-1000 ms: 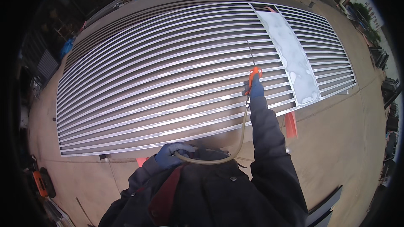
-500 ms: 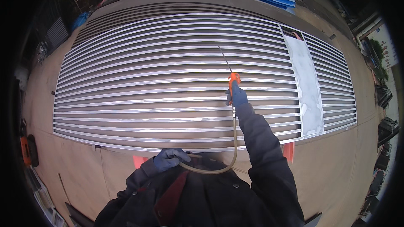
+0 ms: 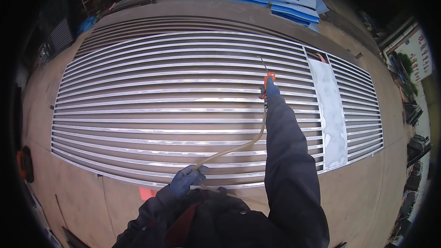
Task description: The person uses a handheld spray gun to apply white paint to a large metal grille resting on supports. They move the spray gun in steady horizontal passes across the slats, covering the surface systematically.
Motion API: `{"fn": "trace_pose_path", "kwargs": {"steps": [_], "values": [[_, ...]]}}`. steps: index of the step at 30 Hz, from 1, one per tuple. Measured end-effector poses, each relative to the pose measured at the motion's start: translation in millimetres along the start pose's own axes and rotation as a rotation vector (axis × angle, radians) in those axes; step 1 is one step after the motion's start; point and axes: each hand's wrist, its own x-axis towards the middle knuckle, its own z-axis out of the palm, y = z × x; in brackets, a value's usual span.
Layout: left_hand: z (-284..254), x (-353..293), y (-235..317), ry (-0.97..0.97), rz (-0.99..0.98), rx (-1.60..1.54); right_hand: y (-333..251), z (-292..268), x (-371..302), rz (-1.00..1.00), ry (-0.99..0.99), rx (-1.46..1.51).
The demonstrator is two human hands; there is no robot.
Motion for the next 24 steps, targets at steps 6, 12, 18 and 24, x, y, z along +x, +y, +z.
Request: {"fn": "trace_pose_path", "kwargs": {"steps": [6, 12, 18, 24], "values": [[-0.7, 5.6, -3.2, -0.144, 0.060, 0.151, -40.5, 3.2, 27.2, -0.155, 0.178, 0.185], [0.4, 13.6, 0.2, -0.198, -0.075, 0.113, -51.8, 32.4, 33.8, -0.286, 0.164, 0.196], [5.2, 16.7, 8.0, -0.196, -0.092, 0.045, -54.0, 19.8, 35.4, -0.219, 0.063, -0.010], [11.0, 28.1, -13.1, -0.275, -0.037, 0.103, -73.4, -59.9, 52.6, -0.163, 0.545, -0.186]]}}
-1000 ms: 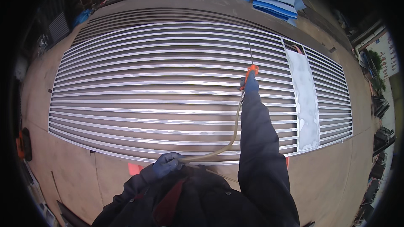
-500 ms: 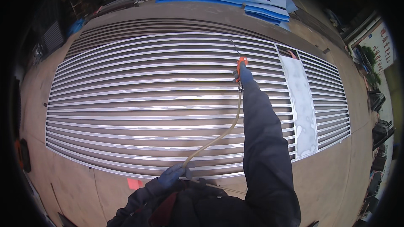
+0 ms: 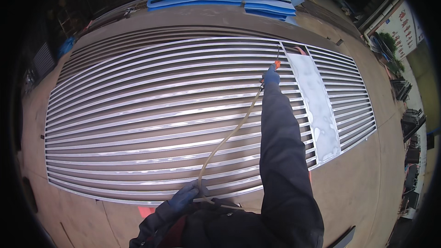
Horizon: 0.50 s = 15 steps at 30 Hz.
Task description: The person uses a handheld spray gun to apply white paint to a large metal grille resting on supports. They move the spray gun in steady horizontal passes across the slats, covering the surface systematically.
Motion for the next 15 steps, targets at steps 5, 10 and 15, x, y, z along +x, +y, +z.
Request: {"fn": "trace_pose_path", "kwargs": {"steps": [5, 10, 15], "values": [[14.1, 22.9, -23.0, -0.284, -0.078, -0.091, -3.0, -34.1, 10.5, 0.072, 0.097, -0.142], [13.4, 18.2, -14.9, -0.196, -0.103, -0.092, -2.7, -48.8, 4.0, -0.029, -0.135, -0.287], [16.6, 11.3, 2.6, -0.128, -0.127, -0.080, 10.4, -32.8, 5.2, 0.049, -0.045, -0.234]]}}
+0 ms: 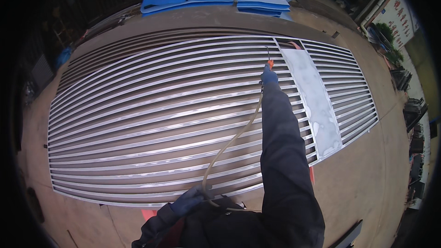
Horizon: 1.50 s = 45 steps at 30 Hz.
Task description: The person uses a handheld spray gun to apply white paint to a large metal grille resting on supports. They move the spray gun in steady horizontal passes across the slats, covering the surface systematically.
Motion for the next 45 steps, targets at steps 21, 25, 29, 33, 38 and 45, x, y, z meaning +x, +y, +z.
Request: {"fn": "trace_pose_path", "kwargs": {"steps": [21, 25, 29, 33, 38, 45], "values": [[3.6, -11.1, 2.9, 0.094, -0.034, -0.066, 6.5, -6.5, -55.8, -0.251, 0.076, -0.717], [5.4, 4.7, 1.5, -0.019, -0.023, 0.081, 5.6, -31.6, -55.0, -0.249, 0.094, -0.770], [2.6, 3.1, 2.8, -0.032, -0.044, 0.066, -8.6, -35.6, -47.0, -0.165, 0.166, -0.569], [4.6, 2.4, 6.1, -0.015, 0.007, 0.057, -26.1, -28.4, -28.1, -0.274, 0.157, -0.520], [7.9, 5.3, 12.5, 0.061, 0.030, 0.050, -31.4, -24.4, 11.2, -0.204, 0.069, -0.366], [10.2, -4.4, 5.0, 0.152, -0.147, -0.176, -9.5, 39.9, -47.1, -0.078, -0.364, 0.368]]}}
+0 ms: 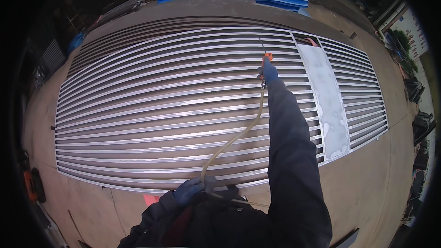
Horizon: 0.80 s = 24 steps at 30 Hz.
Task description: The person uses a handheld spray gun to apply white paint to a large metal grille resting on supports. They move the spray gun in steady horizontal passes across the slats, covering the surface systematically.
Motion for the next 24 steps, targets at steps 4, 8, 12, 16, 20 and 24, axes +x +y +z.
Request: {"fn": "trace_pose_path", "kwargs": {"steps": [4, 8, 12, 16, 20, 24], "values": [[-2.1, -2.8, -15.7, -0.054, 0.083, 0.148, 44.6, 74.4, -52.6, -0.051, -0.463, 0.100], [-14.3, -17.9, -31.1, -0.098, 0.125, 0.206, 50.9, 99.2, -86.2, 0.031, -0.155, 0.423], [-19.8, -27.3, -48.1, 0.030, 0.111, 0.185, 66.7, 110.8, -139.8, 0.038, -0.583, -0.036], [-10.6, -31.9, -66.3, 0.101, 0.201, 0.205, 83.3, 121.0, -176.0, -0.019, -0.289, 0.350], [-8.0, -43.0, -72.7, 0.150, 0.426, 0.479, 98.7, 118.5, -214.7, 0.050, -0.597, 0.039], [-5.2, -62.8, -92.2, 0.296, 0.334, 0.402, 105.0, 117.3, -252.1, 0.028, -0.351, 0.301]]}}
